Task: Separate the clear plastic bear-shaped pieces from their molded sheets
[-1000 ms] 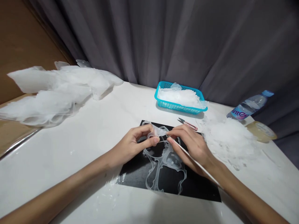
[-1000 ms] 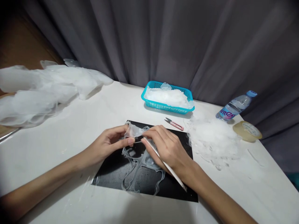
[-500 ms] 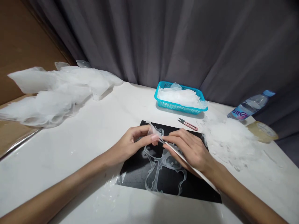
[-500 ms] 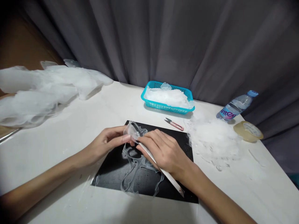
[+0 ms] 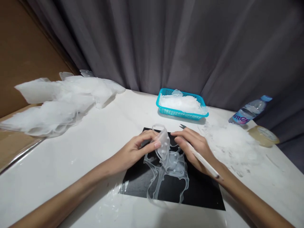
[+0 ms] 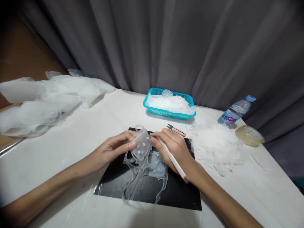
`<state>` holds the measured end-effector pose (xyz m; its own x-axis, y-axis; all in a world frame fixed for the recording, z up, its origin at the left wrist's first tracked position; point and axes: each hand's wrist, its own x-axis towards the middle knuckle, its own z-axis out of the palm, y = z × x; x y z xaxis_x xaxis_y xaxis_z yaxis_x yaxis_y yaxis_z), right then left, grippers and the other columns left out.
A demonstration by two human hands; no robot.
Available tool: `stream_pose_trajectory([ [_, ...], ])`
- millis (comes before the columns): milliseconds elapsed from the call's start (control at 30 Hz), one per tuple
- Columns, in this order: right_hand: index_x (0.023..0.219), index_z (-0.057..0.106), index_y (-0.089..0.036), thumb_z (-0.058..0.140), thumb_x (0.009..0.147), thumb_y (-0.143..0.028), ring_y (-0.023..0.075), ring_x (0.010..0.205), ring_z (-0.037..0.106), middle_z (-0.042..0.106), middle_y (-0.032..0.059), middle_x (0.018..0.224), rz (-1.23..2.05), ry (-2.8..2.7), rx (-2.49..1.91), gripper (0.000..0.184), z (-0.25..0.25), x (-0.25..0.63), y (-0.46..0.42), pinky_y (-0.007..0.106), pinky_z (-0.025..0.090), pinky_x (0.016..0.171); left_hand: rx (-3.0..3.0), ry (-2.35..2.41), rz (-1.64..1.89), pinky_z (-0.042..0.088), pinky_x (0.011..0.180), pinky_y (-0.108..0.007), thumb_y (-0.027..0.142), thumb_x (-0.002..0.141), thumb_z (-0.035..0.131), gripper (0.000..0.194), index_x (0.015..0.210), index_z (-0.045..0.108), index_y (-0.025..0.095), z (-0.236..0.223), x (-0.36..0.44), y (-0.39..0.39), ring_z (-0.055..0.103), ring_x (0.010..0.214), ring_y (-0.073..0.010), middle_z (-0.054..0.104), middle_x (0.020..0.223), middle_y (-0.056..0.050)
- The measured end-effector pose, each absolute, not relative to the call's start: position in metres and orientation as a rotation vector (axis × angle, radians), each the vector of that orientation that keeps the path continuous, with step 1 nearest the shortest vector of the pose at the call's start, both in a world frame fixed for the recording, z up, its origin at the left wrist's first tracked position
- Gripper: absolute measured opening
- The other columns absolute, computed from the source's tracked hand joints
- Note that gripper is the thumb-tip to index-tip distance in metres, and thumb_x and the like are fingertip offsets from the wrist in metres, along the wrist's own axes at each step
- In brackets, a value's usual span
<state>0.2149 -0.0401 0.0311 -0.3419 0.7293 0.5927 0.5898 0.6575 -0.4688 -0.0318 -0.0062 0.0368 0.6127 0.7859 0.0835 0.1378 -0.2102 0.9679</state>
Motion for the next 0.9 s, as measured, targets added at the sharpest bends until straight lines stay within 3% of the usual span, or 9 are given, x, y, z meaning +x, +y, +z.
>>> stream_pose_trajectory([
  [67, 0.116, 0.067, -0.017, 0.064, 0.102, -0.040, 0.0212, 0.090, 0.068, 0.072, 0.0080, 0.097, 0.258, -2.156, -1.030, 0.028, 0.025, 0.214, -0.037, 0.035, 0.054, 0.083, 1.824, 0.698, 0.638, 0.037, 0.118, -0.047, 0.040, 0.103, 0.059, 0.023, 0.095, 0.071, 0.023, 0.037, -0.034, -0.007, 0.051, 0.134, -0.0271, 0.064, 0.133, -0.007],
  [133, 0.113, 0.067, -0.016, 0.067, 0.099, -0.048, 0.0228, 0.092, 0.068, 0.073, 0.0091, 0.099, 0.313, -2.237, -1.008, 0.035, 0.023, 0.213, -0.037, 0.036, 0.053, 0.083, 1.916, 0.636, 0.512, 0.033, 0.122, -0.049, 0.039, 0.103, 0.061, 0.020, 0.097, 0.073, 0.025, 0.037, -0.035, -0.009, 0.046, 0.140, -0.0265, 0.061, 0.139, -0.006],
  [200, 0.101, 0.069, -0.018, 0.061, 0.103, -0.044, 0.0208, 0.088, 0.068, 0.073, 0.0067, 0.093, 0.384, -2.243, -1.036, 0.028, 0.029, 0.215, -0.038, 0.034, 0.052, 0.083, 1.987, 0.588, 0.380, 0.034, 0.122, -0.047, 0.039, 0.101, 0.065, 0.016, 0.098, 0.075, 0.027, 0.036, -0.035, -0.013, 0.047, 0.138, -0.0253, 0.061, 0.139, -0.006],
  [300, 0.085, 0.068, -0.019, 0.048, 0.109, -0.034, 0.0156, 0.078, 0.066, 0.071, 0.0019, 0.082, 0.478, -2.151, -1.153, 0.035, 0.047, 0.225, -0.036, 0.029, 0.049, 0.077, 2.087, 0.527, 0.274, 0.036, 0.121, -0.045, 0.039, 0.098, 0.069, 0.015, 0.093, 0.076, 0.027, 0.032, -0.029, -0.025, 0.045, 0.139, -0.0261, 0.062, 0.139, -0.004],
  [433, 0.091, 0.070, -0.019, 0.050, 0.109, -0.038, 0.0171, 0.082, 0.067, 0.071, 0.0029, 0.085, 0.399, -2.237, -1.215, 0.033, 0.060, 0.241, -0.033, 0.030, 0.049, 0.078, 2.252, 0.524, 0.273, 0.038, 0.117, -0.042, 0.037, 0.102, 0.064, 0.014, 0.104, 0.072, 0.025, 0.025, -0.017, -0.045, 0.047, 0.140, -0.0278, 0.065, 0.136, -0.007],
  [500, 0.097, 0.071, -0.017, 0.060, 0.102, -0.050, 0.0218, 0.091, 0.069, 0.073, 0.0061, 0.092, 0.317, -2.382, -1.235, 0.035, 0.054, 0.244, -0.033, 0.035, 0.050, 0.084, 2.296, 0.569, 0.309, 0.040, 0.114, -0.039, 0.038, 0.102, 0.065, 0.017, 0.112, 0.069, 0.025, 0.024, -0.014, -0.049, 0.053, 0.134, -0.0274, 0.066, 0.132, -0.008],
  [600, 0.109, 0.071, -0.014, 0.073, 0.083, -0.070, 0.0301, 0.103, 0.070, 0.074, 0.0116, 0.103, 0.260, -2.565, -1.256, 0.062, 0.039, 0.240, -0.037, 0.041, 0.051, 0.090, 2.326, 0.629, 0.349, 0.043, 0.107, -0.036, 0.045, 0.098, 0.068, 0.023, 0.111, 0.069, 0.025, 0.029, -0.020, -0.040, 0.060, 0.123, -0.0259, 0.066, 0.129, -0.007],
  [700, 0.115, 0.068, -0.013, 0.077, 0.071, -0.076, 0.0319, 0.104, 0.070, 0.074, 0.0128, 0.108, 0.276, -2.670, -1.233, 0.077, 0.031, 0.232, -0.044, 0.042, 0.050, 0.091, 2.369, 0.737, 0.375, 0.046, 0.097, -0.035, 0.042, 0.103, 0.061, 0.021, 0.111, 0.068, 0.024, 0.033, -0.034, -0.018, 0.064, 0.107, -0.0227, 0.069, 0.115, -0.005],
  [900, 0.095, 0.066, -0.016, 0.077, 0.089, -0.053, 0.0247, 0.091, 0.069, 0.073, 0.0078, 0.096, 0.311, -2.758, -1.224, 0.039, 0.034, 0.218, -0.050, 0.034, 0.046, 0.077, 2.393, 0.928, 0.418, 0.047, 0.087, -0.033, 0.041, 0.105, 0.053, 0.023, 0.100, 0.068, 0.023, 0.028, -0.055, 0.021, 0.065, 0.093, -0.0201, 0.071, 0.100, -0.003],
])
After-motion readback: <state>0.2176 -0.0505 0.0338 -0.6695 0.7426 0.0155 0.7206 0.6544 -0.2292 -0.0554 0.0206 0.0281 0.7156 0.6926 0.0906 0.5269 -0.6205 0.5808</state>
